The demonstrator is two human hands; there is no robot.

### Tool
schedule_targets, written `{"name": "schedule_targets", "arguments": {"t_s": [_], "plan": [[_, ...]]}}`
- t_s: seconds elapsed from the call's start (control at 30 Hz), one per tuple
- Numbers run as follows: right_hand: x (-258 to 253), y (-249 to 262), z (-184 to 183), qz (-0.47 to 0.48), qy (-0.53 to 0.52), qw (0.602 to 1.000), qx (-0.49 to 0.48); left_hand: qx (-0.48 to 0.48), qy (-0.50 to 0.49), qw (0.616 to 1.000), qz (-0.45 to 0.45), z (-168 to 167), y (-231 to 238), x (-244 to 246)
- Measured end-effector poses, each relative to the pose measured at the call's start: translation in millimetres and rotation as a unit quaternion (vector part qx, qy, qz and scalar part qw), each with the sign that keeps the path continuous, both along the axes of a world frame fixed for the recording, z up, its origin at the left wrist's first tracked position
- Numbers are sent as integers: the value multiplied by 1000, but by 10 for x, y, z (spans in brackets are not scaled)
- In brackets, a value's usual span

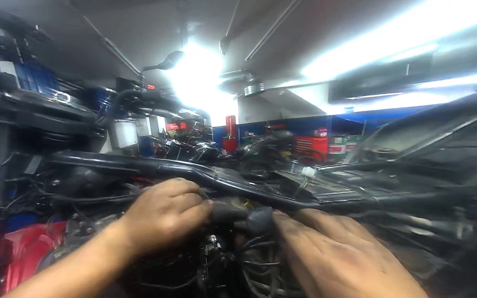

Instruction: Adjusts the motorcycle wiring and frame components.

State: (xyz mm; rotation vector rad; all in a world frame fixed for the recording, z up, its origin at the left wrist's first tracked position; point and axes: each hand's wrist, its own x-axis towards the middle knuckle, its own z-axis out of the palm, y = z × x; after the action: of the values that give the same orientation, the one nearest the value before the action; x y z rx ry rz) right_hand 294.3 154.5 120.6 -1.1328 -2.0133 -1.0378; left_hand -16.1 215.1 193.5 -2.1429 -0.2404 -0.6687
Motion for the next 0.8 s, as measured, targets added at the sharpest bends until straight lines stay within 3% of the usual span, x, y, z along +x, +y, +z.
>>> {"name": "schedule_targets", "arguments": {"t_s": [0.23, 0.37, 0.43, 0.53, 0.63, 0.8], "plan": [[43, 106, 18, 2, -3, 1000, 29, 81, 26, 996, 11, -51, 156, 262], [104, 390, 338, 65, 16, 998, 12, 79, 47, 994, 51, -67, 84, 372], [156, 578, 511, 97, 40, 993, -61, 35, 33, 996, 78, 14, 71, 393], [145, 553, 647, 72, 14, 985, -158, -33, -8, 993, 110, 195, 79, 414], [104, 536, 604, 46, -30, 990, -127, -86, -16, 991, 101, 323, 159, 436], [24, 496, 632, 3, -46, 990, -134, -239, 103, 949, 177, 535, 155, 563]]}}
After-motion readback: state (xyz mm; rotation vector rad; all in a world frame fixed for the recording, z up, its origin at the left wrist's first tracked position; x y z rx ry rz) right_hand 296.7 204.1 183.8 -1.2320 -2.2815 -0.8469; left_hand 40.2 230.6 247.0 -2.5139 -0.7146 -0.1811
